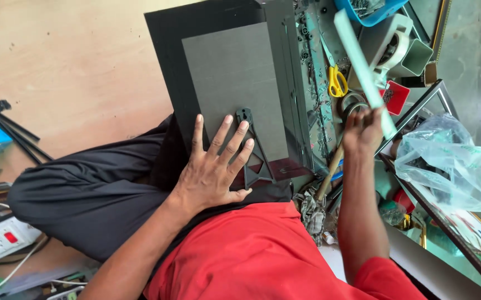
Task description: The person sits on the floor with a picture frame on their lap, measures the frame's back with a steel ruler, marks a position, drills into the frame with a cordless drill, and fastens a metal ring hanger to the frame's back by hand, tightening it at the end.
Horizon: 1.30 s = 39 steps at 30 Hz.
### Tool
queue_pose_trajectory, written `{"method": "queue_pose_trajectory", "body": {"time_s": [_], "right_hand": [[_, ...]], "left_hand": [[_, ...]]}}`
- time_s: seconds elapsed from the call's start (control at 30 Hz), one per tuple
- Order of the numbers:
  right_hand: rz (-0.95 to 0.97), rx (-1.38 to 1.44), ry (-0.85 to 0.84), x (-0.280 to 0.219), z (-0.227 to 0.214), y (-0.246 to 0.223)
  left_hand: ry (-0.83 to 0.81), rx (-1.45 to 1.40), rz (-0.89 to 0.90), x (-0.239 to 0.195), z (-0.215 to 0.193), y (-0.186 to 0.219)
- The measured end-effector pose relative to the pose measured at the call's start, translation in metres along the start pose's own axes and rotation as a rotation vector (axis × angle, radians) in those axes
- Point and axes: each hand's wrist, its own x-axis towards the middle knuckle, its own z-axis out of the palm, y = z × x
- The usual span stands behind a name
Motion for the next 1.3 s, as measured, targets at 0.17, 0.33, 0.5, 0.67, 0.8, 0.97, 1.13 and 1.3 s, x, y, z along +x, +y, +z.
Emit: {"method": "queue_pose_trajectory", "body": {"time_s": [0.17, 0.33, 0.5, 0.67, 0.8, 0.97, 1.13, 1.3], "right_hand": [[0.11, 0.003, 0.058, -0.001, -0.095, 0.036], [0.376, 0.038, -0.169, -0.024, -0.112, 0.046], [0.093, -0.572, -0.147, -0.049, -0.008, -0.018], [-0.544, -1.263, -0.146, 0.074, -0.017, -0.07], [-0.574, -2.277, -0.407, 0.211, -0.063, -0.081], [-0.424, -2.506, -0.614, 0.242, -0.046, -0.076], [-0.604, -2.304, -0.441, 0.179, -0.039, -0.081], [-0.937, -2.027, -0.334, 0.148, -0.056, -0.087]], "left_hand": [[-0.053, -0.005, 0.007, 0.002, -0.003, 0.0], [-0.043, 0.019, 0.014, 0.001, 0.002, -0.001], [-0.049, 0.033, -0.028, -0.002, 0.008, -0.002], [-0.036, 0.049, -0.014, 0.0, 0.007, -0.002], [-0.012, 0.061, -0.018, -0.001, -0.001, 0.0], [0.004, 0.081, -0.044, 0.0, -0.006, 0.001], [0.03, 0.053, -0.037, -0.001, -0.003, -0.002], [0.042, 0.016, -0.01, -0.004, 0.0, -0.002]]}}
